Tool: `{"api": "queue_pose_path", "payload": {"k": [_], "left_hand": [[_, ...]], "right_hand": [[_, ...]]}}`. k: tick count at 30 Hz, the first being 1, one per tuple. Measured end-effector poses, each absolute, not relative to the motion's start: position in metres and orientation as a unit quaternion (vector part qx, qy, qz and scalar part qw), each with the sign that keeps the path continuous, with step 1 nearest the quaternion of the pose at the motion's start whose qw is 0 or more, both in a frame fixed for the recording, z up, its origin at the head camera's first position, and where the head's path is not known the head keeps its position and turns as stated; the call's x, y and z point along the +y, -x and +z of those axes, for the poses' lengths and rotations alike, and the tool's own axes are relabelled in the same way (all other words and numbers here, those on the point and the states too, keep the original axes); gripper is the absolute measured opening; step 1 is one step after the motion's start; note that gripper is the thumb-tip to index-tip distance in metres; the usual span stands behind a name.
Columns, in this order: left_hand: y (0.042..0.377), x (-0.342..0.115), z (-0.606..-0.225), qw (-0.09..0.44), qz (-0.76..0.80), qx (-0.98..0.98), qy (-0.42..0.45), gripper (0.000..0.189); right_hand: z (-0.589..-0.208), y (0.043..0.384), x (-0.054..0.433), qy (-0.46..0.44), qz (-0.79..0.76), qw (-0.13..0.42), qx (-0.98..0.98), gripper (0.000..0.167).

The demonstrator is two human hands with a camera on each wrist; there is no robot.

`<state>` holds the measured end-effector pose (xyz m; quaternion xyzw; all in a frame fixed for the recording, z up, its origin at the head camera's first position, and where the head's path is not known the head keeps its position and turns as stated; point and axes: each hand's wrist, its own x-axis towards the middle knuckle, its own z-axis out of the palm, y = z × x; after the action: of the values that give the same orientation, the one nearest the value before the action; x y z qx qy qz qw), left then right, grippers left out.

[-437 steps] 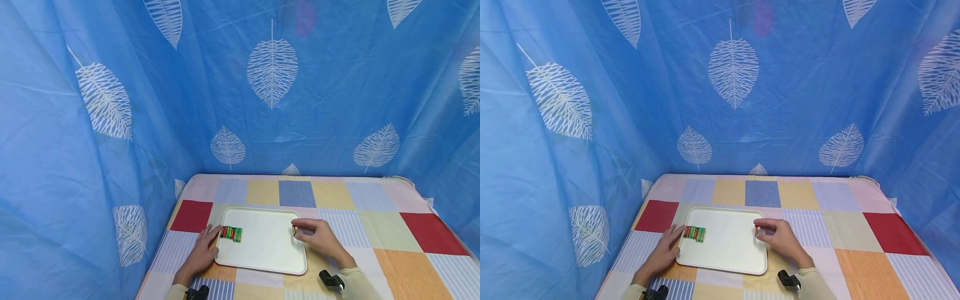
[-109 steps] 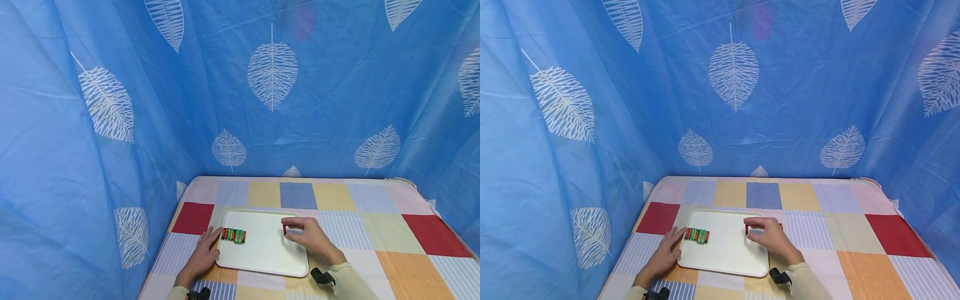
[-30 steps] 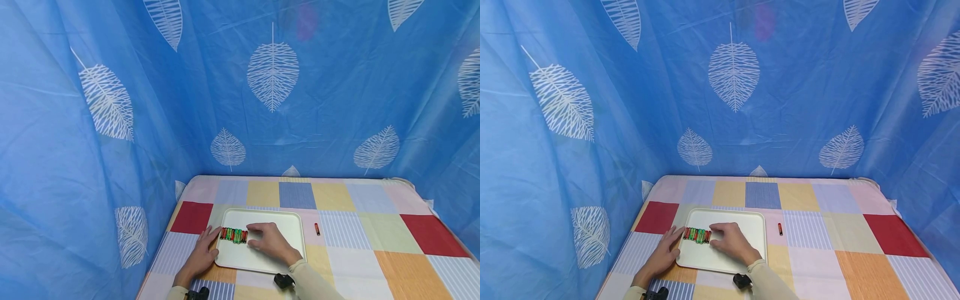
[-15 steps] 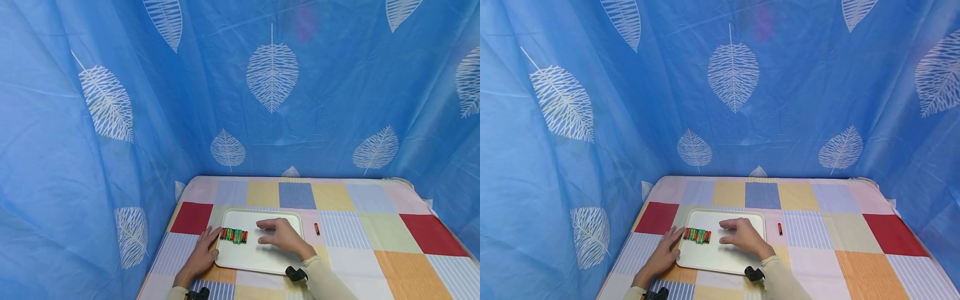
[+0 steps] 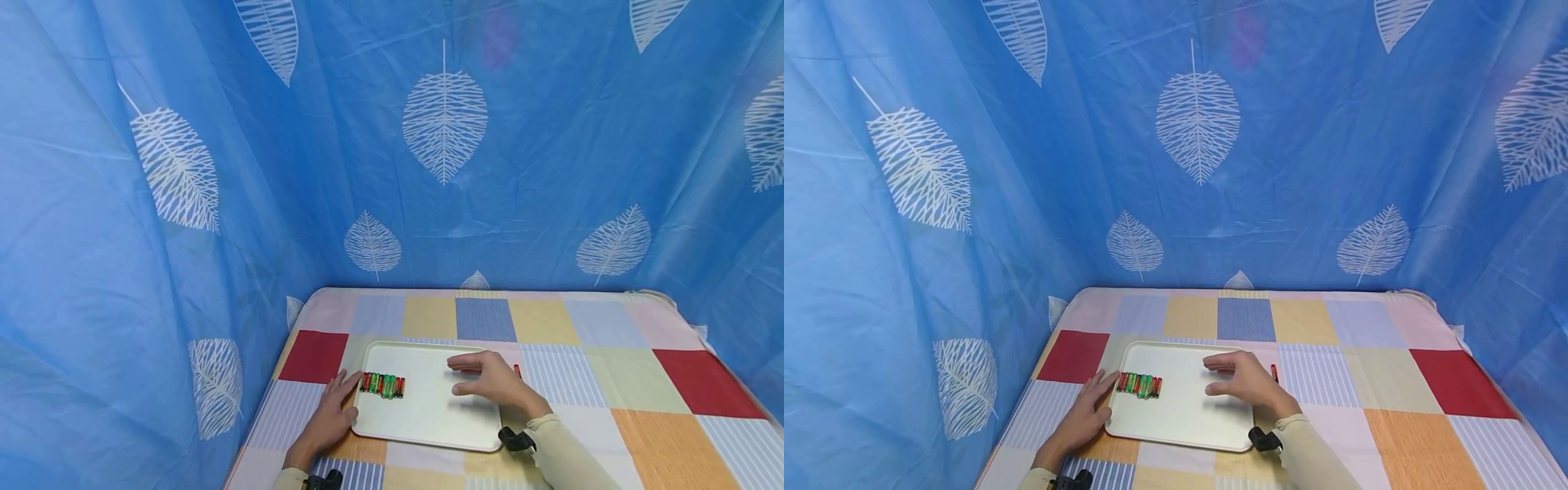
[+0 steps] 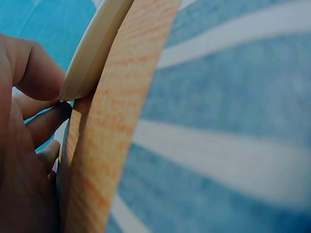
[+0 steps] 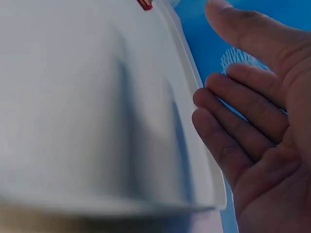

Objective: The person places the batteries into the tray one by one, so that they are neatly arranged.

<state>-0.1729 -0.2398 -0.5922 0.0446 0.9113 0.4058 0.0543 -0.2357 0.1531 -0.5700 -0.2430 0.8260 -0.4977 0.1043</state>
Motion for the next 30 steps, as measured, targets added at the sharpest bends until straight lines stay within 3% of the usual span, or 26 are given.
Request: {"api": "queue_pose_path", "payload": {"k": [30], "left_hand": [[0.175,-0.242,-0.594,0.058,0.411,0.908,-0.055,0.078]], "right_hand": [[-0.564,0.232,0.243,0.188,-0.472,0.053,0.86,0.056]]}}
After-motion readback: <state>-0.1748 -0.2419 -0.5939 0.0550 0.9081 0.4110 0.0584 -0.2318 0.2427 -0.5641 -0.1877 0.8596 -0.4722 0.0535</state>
